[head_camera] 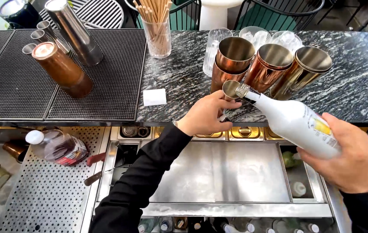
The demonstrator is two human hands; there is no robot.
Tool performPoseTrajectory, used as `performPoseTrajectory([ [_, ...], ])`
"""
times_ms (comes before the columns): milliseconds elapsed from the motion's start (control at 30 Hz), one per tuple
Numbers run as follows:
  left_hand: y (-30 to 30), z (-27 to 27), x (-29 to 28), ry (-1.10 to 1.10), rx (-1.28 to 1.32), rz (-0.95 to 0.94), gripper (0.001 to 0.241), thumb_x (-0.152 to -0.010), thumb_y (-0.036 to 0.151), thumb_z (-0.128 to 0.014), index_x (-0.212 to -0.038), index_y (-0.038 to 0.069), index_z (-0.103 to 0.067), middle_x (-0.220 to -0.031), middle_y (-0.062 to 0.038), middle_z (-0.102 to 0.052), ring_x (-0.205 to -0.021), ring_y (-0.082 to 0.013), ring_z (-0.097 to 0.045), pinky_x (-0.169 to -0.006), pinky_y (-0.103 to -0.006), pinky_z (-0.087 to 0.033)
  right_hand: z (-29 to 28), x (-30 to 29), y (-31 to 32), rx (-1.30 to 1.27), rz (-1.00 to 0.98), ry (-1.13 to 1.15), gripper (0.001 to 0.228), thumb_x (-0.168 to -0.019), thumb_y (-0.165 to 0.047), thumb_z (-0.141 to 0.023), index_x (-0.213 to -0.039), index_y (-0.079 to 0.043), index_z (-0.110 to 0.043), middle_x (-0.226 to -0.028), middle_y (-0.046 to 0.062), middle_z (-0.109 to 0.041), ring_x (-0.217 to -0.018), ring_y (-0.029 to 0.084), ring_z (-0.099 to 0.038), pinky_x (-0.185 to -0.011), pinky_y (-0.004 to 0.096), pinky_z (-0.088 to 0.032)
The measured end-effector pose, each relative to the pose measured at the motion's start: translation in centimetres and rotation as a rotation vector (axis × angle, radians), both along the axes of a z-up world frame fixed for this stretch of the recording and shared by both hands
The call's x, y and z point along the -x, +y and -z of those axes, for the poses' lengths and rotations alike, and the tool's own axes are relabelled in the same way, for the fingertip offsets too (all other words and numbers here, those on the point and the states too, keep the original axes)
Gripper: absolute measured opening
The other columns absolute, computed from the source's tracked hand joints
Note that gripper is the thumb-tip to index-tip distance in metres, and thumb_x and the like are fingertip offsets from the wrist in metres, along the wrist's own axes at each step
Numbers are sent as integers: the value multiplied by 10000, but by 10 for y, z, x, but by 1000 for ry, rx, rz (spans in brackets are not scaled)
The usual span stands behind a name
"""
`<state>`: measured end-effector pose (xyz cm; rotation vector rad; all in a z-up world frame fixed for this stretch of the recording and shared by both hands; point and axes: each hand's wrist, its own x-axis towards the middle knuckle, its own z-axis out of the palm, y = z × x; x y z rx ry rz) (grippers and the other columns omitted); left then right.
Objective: The recorder is preparing cocktails by measuring and pouring various spirits and syrups into shakers using a jigger.
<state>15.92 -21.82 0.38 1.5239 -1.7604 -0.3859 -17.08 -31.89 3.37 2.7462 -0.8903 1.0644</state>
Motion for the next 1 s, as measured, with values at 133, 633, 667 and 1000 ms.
performPoseTrajectory([
  [133, -12, -4, 3, -16, 13, 20, 543, -705, 269, -787, -1234, 155, -741, -1233, -60, -641, -723, -187, -652, -718, -339, -561, -18, 11, -28, 89, -27, 76, 758, -642, -233, -930, -1321, -13, -673, -1156, 166, -720, -1028, 291, -705, -945, 365, -565],
  [633, -25, -16, 13, -55, 52, 33, 597, -727, 295, -791, -1295, 127, -718, -1158, -81, -621, -801, -179, -663, -779, -343, -563, -15, 34, -68, 56, -111, 63, 780, -667, -146, -929, -1368, 41, -642, -1101, 195, -695, -948, 289, -704, -851, 364, -570],
  [667, -25, -17, 14, -55, 25, 24, 598, -723, 294, -786, -1294, 131, -717, -1153, -77, -624, -782, -179, -665, -773, -343, -563, -17, 34, -67, 56, -107, 71, 781, -661, -141, -931, -1362, 44, -643, -1085, 192, -696, -939, 289, -703, -845, 365, -570],
  [1000, -27, -21, 13, -17, 34, 30, 603, -718, 303, -774, -1293, 131, -714, -1219, -59, -644, -729, -168, -663, -744, -330, -565, -21, 29, -67, 69, -111, 83, 791, -650, -132, -935, -1356, 55, -629, -1056, 189, -699, -921, 286, -706, -833, 365, -572],
])
